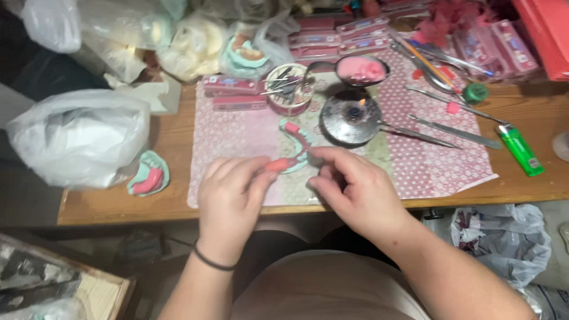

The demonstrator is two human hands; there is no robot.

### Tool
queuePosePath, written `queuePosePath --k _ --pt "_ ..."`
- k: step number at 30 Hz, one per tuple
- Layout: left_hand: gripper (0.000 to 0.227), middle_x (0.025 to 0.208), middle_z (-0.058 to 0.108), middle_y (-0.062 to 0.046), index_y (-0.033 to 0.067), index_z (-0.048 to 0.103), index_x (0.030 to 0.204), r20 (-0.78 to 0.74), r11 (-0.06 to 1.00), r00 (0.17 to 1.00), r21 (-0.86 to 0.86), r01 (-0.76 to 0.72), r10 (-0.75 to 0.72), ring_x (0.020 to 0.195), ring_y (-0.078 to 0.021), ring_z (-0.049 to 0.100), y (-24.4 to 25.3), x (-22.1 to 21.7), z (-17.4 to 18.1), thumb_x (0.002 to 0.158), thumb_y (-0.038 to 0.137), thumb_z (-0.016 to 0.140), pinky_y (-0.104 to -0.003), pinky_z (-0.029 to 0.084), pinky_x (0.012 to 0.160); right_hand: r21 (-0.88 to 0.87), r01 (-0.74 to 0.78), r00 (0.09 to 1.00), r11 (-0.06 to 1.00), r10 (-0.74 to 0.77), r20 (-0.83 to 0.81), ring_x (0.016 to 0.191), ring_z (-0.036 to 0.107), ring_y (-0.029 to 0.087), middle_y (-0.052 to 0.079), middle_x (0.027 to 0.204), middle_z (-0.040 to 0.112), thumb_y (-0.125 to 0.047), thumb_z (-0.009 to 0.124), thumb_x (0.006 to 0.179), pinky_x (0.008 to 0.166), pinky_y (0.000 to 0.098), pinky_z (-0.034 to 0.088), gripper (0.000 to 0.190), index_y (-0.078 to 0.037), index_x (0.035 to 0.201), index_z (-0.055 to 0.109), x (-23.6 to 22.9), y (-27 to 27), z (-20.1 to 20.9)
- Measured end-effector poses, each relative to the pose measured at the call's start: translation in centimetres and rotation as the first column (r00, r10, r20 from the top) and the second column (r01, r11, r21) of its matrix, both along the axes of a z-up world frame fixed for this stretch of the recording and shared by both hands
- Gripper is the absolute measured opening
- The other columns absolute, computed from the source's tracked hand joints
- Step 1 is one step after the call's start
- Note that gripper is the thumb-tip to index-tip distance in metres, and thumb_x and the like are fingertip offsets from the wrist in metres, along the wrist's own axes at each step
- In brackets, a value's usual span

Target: The person assembles a denture by hand, shaping pink wax and pressing it onto a light blue dental cast. They use a small flame to soften the wax and a metal tool to smooth and refine the edges. The person also applies liquid from a bottle to the assembly and continues to adjust the wax shape.

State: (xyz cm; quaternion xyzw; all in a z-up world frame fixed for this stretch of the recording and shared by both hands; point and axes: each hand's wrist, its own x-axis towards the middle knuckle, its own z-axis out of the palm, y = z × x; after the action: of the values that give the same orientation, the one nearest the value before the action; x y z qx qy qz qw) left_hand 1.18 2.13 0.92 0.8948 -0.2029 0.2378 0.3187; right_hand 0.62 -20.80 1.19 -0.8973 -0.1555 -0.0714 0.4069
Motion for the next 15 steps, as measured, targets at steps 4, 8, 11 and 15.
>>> queuePosePath --k 4,8,11,15 --pt "0.015 0.097 0.075 -0.006 0.0102 0.073 0.103 0.009 0.998 1.000 0.057 0.024 -0.025 0.088 -0.0320 0.064 -0.5 0.8 -0.3 0.098 0.024 0.071 -0.043 0.048 0.083 -0.087 -0.076 0.995 0.993 0.082 0.064 0.086 0.071 0.020 0.002 0.096 0.075 -0.025 0.071 0.095 0.083 0.0343 0.052 0.040 -0.017 0.134 0.067 1.2 1.1 -0.1" --pt "0.015 0.088 0.072 -0.004 0.0114 0.075 0.103 0.008 1.000 1.000 0.029 0.010 -0.010 0.086 -0.0295 0.065 -1.0 1.2 -0.9 0.096 0.025 0.075 -0.042 0.051 0.081 -0.079 -0.066 0.991 0.995 0.075 0.113 0.097 0.075 0.029 0.006 0.106 0.078 -0.017 0.068 0.096 0.084 0.0410 0.057 0.031 -0.015 0.127 0.071 1.7 2.2 0.5" --pt "0.017 0.085 0.071 -0.003 0.0128 0.078 0.105 -0.015 1.000 1.000 -0.003 0.001 -0.001 0.090 -0.0267 0.068 -1.2 1.4 -1.3 0.092 0.024 0.080 -0.040 0.054 0.082 -0.108 -0.040 0.993 0.993 0.051 0.104 0.089 0.075 0.034 0.009 0.088 0.078 -0.018 0.067 0.097 0.077 0.0467 0.060 0.024 -0.019 0.120 0.073 1.9 2.5 0.6" --pt "0.017 0.088 0.072 -0.005 0.0121 0.077 0.107 -0.022 0.999 0.999 0.006 0.050 -0.050 0.091 -0.0285 0.068 -1.0 1.4 -0.8 0.093 0.022 0.079 -0.041 0.054 0.081 -0.179 -0.019 0.997 0.984 0.032 0.065 0.086 0.076 0.034 0.007 0.083 0.077 -0.025 0.064 0.099 0.074 0.0462 0.060 0.020 -0.023 0.117 0.072 2.0 2.7 0.7"
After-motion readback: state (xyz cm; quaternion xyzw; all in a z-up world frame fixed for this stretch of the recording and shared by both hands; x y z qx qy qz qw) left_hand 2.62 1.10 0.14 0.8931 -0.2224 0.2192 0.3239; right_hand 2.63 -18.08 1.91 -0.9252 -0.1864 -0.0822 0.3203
